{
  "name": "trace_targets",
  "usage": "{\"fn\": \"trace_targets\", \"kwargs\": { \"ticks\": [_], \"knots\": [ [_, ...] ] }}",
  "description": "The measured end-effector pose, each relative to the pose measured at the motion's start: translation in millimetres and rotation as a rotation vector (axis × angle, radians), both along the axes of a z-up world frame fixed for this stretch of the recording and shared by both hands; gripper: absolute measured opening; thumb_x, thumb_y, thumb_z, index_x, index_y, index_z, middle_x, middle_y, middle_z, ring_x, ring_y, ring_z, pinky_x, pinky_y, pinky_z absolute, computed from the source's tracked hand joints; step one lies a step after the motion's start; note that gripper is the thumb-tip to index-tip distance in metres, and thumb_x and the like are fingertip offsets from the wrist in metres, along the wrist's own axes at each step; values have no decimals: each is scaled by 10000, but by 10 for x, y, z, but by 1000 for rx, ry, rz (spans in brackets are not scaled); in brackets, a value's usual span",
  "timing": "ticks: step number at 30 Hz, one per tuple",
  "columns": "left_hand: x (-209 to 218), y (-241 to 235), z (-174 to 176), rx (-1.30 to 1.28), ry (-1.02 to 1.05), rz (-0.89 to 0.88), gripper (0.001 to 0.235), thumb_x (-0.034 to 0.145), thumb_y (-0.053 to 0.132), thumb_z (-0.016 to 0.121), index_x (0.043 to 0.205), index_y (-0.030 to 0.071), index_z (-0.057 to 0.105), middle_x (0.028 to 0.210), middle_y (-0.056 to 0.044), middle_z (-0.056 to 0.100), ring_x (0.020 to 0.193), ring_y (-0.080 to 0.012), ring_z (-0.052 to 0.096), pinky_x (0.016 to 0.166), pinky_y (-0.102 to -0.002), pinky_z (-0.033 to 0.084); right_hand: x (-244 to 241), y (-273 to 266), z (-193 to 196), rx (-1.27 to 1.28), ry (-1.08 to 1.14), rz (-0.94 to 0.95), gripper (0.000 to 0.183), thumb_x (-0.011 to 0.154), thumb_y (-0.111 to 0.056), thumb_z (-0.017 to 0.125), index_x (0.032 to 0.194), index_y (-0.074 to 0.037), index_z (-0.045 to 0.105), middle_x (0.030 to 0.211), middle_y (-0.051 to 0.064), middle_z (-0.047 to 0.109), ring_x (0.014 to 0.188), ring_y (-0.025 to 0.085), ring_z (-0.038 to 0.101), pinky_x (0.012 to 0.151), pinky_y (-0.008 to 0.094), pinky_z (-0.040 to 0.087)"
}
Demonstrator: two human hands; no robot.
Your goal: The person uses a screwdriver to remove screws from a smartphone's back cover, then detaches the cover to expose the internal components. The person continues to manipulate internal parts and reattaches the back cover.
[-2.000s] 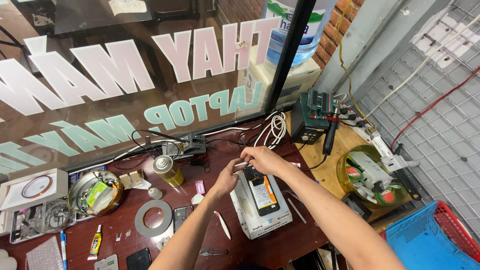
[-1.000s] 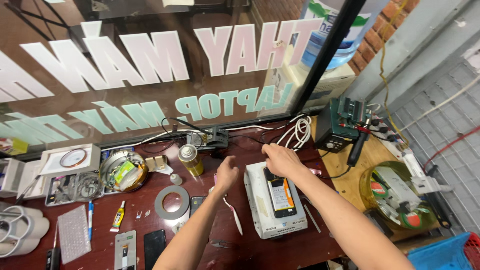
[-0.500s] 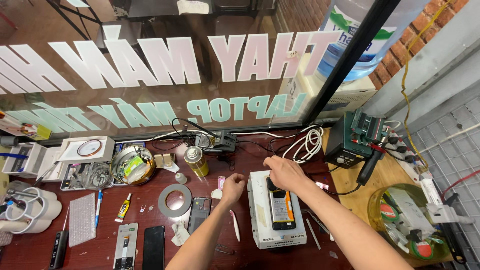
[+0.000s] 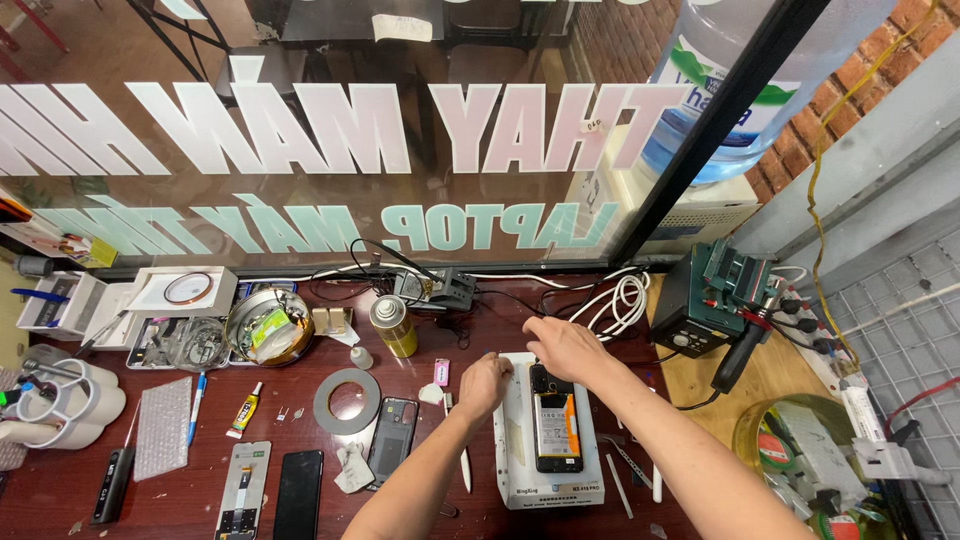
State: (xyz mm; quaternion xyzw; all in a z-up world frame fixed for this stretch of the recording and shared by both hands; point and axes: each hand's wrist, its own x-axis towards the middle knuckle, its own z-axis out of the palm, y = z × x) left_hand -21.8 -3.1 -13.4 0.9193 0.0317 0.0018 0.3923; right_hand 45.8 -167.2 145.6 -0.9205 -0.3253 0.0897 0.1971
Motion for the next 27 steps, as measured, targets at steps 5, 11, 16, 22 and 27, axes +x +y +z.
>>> {"fn": "trace_targets", "kwargs": {
  "ticks": [5,11,16,22,27],
  "knots": [
    [36,10,-93,79,-131,-108,106,856,70,646,922,80,729,951,-140,661,956,-354,673,811,-477,540,12,-32,-23,-35,35,-15,188,896,-133,621,1074,-101,674,1008,120,737,948,330,718,828,455,571],
    [58,2,-250,173,-188,-220,99,859,27,607,955,17,629,1000,-183,621,987,-393,646,802,-491,537,-77,46,-32,-59,-34,-4,205,884,-120,645,1088,-103,656,978,137,709,920,379,690,791,497,554],
    [81,83,-128,-22,-122,15,102,870,71,662,917,-8,618,920,-197,663,884,-404,678,781,-481,548,-139,117,49,-178,2,-52,205,958,-192,633,1142,-102,633,1059,115,708,1016,345,685,866,471,552],
    [123,212,-45,-896,209,293,112,874,-18,703,883,-43,594,779,-126,707,702,-249,754,624,-376,637,-180,123,-12,-80,59,-78,319,939,-93,618,1256,-116,630,1122,125,701,1061,334,683,900,444,545],
    [-75,252,181,-1325,271,320,193,869,-58,723,987,4,584,820,-113,696,722,-230,733,645,-344,624,-286,84,57,13,80,-126,324,923,-63,619,1241,-113,650,1082,129,700,1023,338,687,860,435,554]
  ]
}}
